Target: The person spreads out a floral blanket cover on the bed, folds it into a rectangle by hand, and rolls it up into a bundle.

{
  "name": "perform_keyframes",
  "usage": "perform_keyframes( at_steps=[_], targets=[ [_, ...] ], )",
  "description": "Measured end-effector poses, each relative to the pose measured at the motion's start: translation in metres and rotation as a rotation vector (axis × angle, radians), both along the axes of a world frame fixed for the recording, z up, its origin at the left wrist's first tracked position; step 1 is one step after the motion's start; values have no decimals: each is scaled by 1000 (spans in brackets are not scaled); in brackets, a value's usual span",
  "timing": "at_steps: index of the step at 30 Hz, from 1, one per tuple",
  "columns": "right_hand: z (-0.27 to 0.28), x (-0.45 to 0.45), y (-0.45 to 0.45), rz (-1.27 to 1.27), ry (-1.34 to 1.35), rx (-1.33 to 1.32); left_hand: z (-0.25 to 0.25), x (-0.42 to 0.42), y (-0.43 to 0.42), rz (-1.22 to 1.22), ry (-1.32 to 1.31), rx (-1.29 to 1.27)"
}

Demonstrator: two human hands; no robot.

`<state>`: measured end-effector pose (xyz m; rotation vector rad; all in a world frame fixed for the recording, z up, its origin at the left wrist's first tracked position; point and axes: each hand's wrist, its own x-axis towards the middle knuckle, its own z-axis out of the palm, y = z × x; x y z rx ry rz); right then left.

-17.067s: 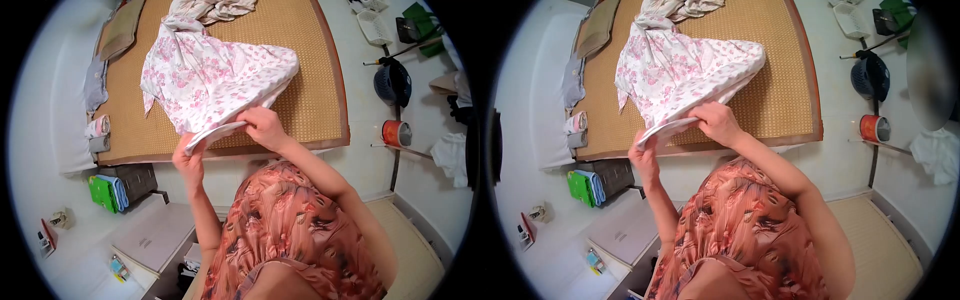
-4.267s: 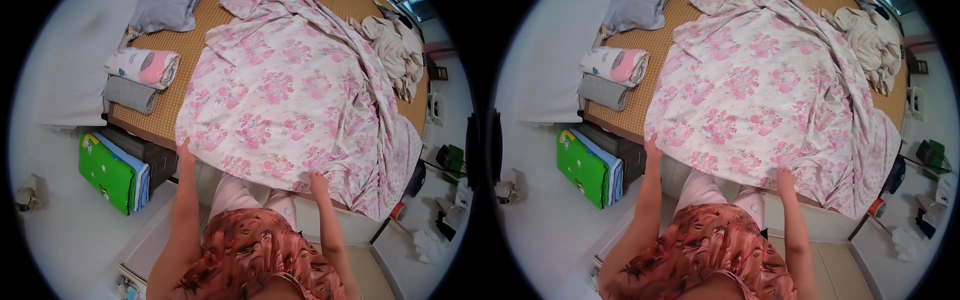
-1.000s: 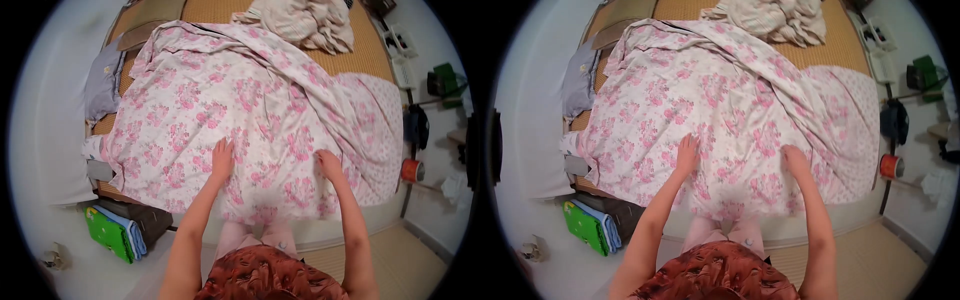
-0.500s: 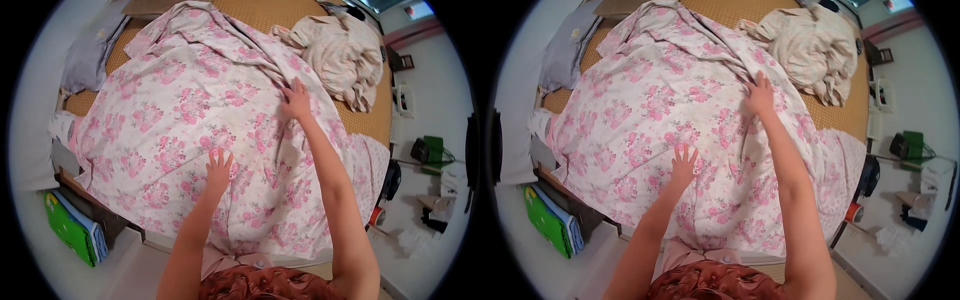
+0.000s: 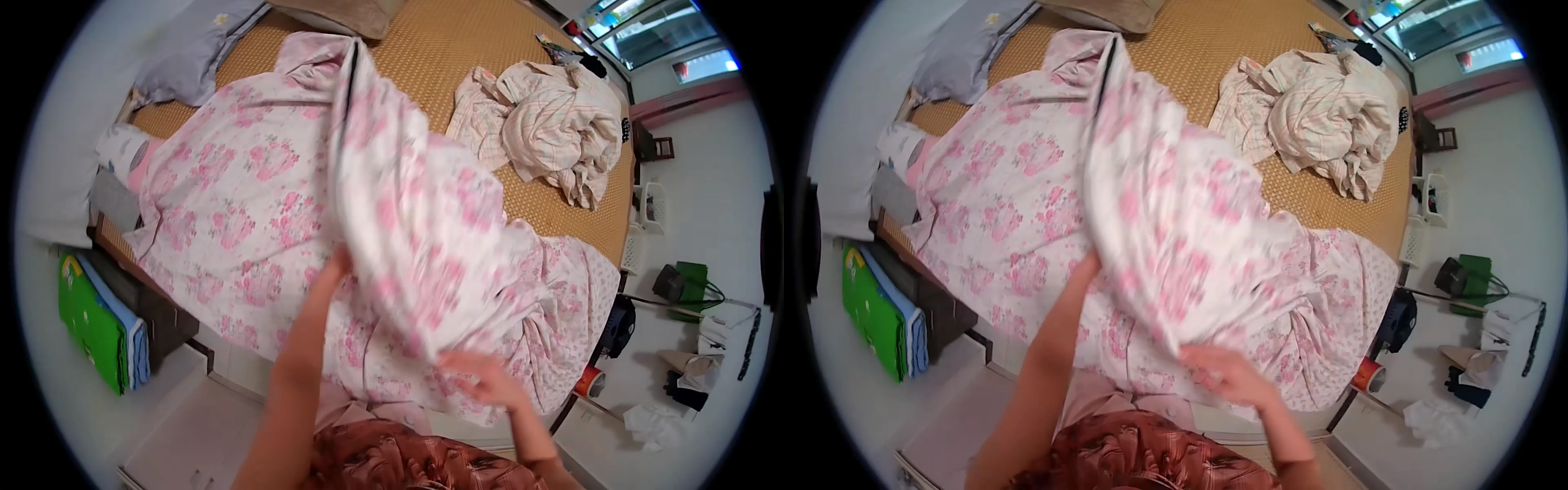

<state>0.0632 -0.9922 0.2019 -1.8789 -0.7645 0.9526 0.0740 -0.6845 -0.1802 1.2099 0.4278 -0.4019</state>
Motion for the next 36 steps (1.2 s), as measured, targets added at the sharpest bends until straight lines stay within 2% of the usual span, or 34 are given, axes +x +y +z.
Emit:
perform_keyframes(
  at_steps=[1, 2, 5, 7, 9, 10, 11, 14, 15, 18, 20, 22, 24, 25, 26, 28, 29, 32, 33, 34, 35, 36],
  targets=[
    [-11, -34, -7, 40, 153, -92, 44, -36, 25, 289, 332, -863],
    [-28, -64, -15, 76, 305, -183, 67, -57, 27, 375, 321, -789],
    [-87, -127, -41, 149, 66, -488, 121, -121, 36, 640, 294, -539],
    [-103, -129, -32, 127, 33, -482, 142, -161, 43, 836, 272, -362],
    [-95, -116, -1, 60, -40, -460, 124, -188, 48, 838, 195, -374],
    [-87, -110, 22, -1, -93, -437, 117, -194, 55, 823, 157, -380],
    [-85, -106, 43, -68, -60, -354, 127, -189, 56, 782, 199, -226],
    [-83, -100, 107, -236, 26, -151, 143, -160, 69, 741, 187, -241],
    [-81, -98, 128, -264, 54, -109, 159, -147, 72, 755, 182, -399],
    [-80, -82, 190, -390, 127, -24, 176, -124, 73, 743, -16, -312],
    [-97, -69, 230, -567, 149, 83, 202, -129, 76, 479, -17, 240],
    [-107, -44, 278, -679, 17, 144, 243, -146, 90, 126, -100, 354],
    [-99, -10, 323, -700, 316, 85, 249, -167, 99, -59, -364, 497],
    [-102, 3, 344, -822, 433, -12, 248, -171, 108, -154, -498, 574],
    [-104, 12, 360, -899, 470, 14, 255, -173, 123, -191, -407, 431],
    [-139, 45, 366, -984, 839, 35, 272, -174, 153, -255, -229, 147],
    [-122, 45, 381, -1124, 701, 212, 268, -173, 165, -131, -205, 98],
    [-46, 21, 433, -1078, 69, 457, 254, -167, 206, 217, -112, -81],
    [-19, 3, 442, -830, -177, 233, 254, -163, 225, 307, -71, -148],
    [-35, -12, 440, -638, -454, 72, 251, -162, 242, 421, -72, -176],
    [-36, -33, 441, -384, -375, 113, 246, -163, 258, 532, -69, -203],
    [-56, -50, 438, -126, -433, 146, 245, -164, 273, 671, -101, -312]
  ],
)
